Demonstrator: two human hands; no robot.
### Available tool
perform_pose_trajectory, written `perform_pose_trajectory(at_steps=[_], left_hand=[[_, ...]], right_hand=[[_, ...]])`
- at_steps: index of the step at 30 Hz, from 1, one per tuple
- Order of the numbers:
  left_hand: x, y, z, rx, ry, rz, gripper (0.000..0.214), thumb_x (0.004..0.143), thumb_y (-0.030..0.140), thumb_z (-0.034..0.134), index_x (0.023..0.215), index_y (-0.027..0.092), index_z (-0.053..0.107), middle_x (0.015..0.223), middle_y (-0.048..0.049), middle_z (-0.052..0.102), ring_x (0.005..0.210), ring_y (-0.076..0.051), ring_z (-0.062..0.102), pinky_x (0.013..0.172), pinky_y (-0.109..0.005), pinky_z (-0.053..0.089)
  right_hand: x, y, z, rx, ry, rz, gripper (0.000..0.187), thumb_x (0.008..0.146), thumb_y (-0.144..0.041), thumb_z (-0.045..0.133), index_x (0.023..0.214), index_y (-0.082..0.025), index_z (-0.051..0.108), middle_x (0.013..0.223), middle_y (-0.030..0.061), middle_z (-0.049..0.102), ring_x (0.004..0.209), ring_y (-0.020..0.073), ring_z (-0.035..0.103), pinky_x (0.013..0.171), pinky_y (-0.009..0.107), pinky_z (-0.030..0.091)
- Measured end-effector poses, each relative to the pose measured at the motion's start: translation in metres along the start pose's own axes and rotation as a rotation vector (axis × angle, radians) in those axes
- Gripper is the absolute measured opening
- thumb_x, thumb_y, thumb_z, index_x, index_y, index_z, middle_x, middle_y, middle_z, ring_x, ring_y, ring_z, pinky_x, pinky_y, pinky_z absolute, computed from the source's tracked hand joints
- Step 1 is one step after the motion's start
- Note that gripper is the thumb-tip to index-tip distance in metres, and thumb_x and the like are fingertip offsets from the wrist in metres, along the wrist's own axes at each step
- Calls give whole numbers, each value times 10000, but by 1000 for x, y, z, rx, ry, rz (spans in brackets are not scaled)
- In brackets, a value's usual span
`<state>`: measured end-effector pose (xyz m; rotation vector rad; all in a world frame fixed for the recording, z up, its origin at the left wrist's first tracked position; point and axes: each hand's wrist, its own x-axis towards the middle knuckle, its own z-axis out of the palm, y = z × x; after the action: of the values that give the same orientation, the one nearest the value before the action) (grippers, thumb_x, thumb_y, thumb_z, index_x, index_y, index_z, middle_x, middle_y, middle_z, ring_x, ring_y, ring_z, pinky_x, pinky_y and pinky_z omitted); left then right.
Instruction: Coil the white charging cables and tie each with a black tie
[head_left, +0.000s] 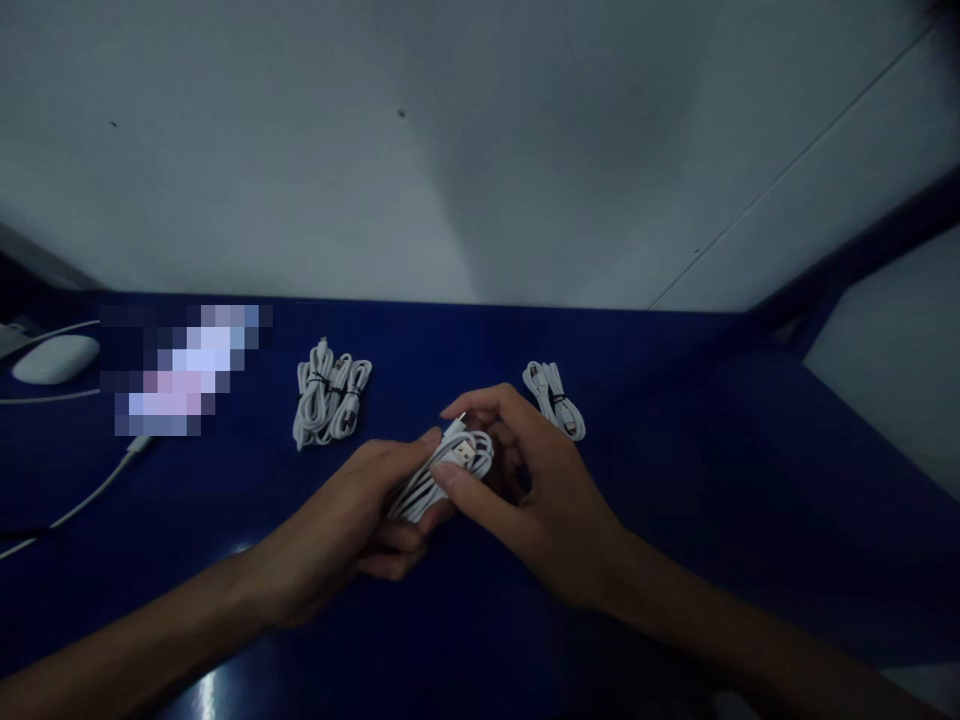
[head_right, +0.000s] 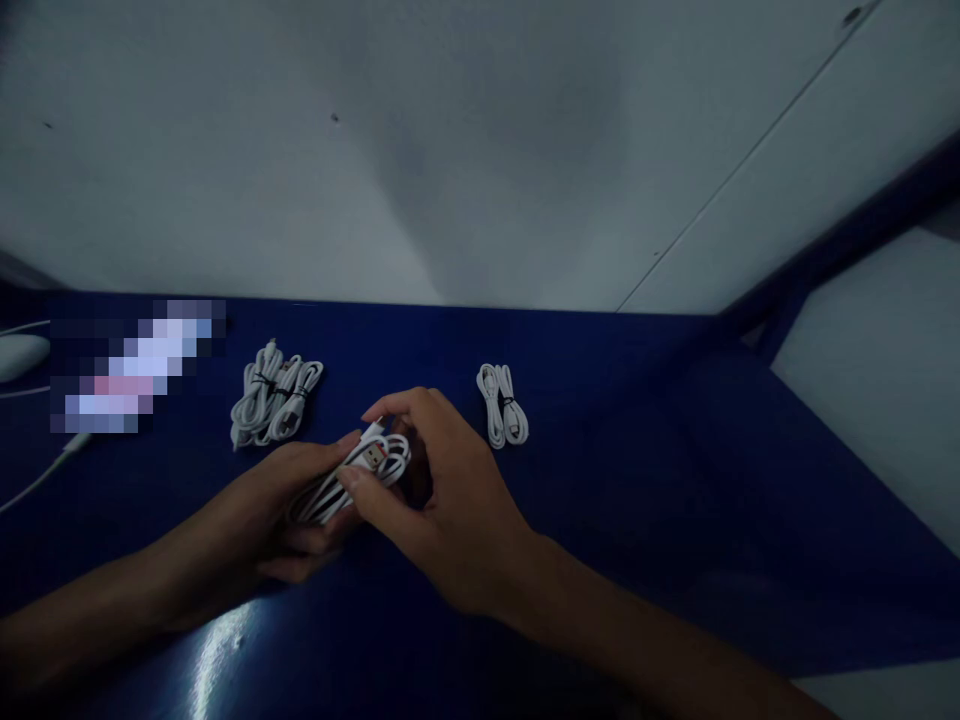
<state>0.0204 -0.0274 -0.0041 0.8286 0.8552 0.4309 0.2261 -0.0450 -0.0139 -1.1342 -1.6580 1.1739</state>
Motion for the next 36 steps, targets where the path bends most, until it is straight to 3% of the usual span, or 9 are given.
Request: perform_pose_trajectory(at_steps=[5,8,12,17,21,28,31,36], left_hand=[[-1,1,2,52,-83,-31,546,1060,586,647,698,181,591,614,43,390,499,-81,220,416,-203,154],[-1,4,4,48,-121,-53,519,1077,553,630,736,163,648,666,15,473,518,-86,258,427,-207,209],[-1,4,2,-9,-177,-14,538,1111,559,579,804,139,718,742,-18,566,531,-88,304,446,-209,292],[1,2,-3,0,-225,17,544,1166,539,473,909,144,745,811,-44,621,559,-108,356,472,-220,384],[0,2,-1,0,-217,10,460,1153,558,517,1031,167,727,810,2,548,561,-104,316,473,-217,363],[-5,1,2,89,-235,-25,458,1145,611,521,1043,198,690,802,48,388,606,-115,255,523,-223,355],[-6,3,1,135,-257,-45,491,1141,650,493,1005,211,666,755,61,348,585,-124,280,526,-242,380],[-4,7,3,128,-308,-44,571,1163,636,415,954,191,705,726,45,392,564,-131,284,509,-254,401]], right_hand=[[1,1,-2,-151,-23,-161,88,1106,-317,671,1147,-240,683,764,-49,677,586,120,583,549,286,449],[2,2,-2,-255,-29,-207,130,1124,-270,620,1028,-221,692,662,-70,651,509,94,550,521,276,404],[3,2,-1,-183,29,-159,163,1112,-258,643,973,-219,718,685,-62,697,527,92,601,511,260,417],[3,0,-2,-109,104,-118,179,1109,-281,667,947,-226,720,624,-72,652,514,101,603,511,261,441],[2,0,-3,-39,92,-100,165,1106,-326,695,968,-235,701,595,-80,636,479,106,598,474,261,430],[3,-1,-3,-9,-15,-86,154,1061,-312,729,942,-256,649,569,-88,650,458,119,596,472,264,451],[3,-1,-1,-51,20,-134,247,1055,-281,702,839,-260,583,562,-76,665,459,117,584,474,263,436],[3,0,-1,-138,135,-209,315,1050,-238,677,762,-245,550,540,-83,556,439,87,459,443,248,336]])
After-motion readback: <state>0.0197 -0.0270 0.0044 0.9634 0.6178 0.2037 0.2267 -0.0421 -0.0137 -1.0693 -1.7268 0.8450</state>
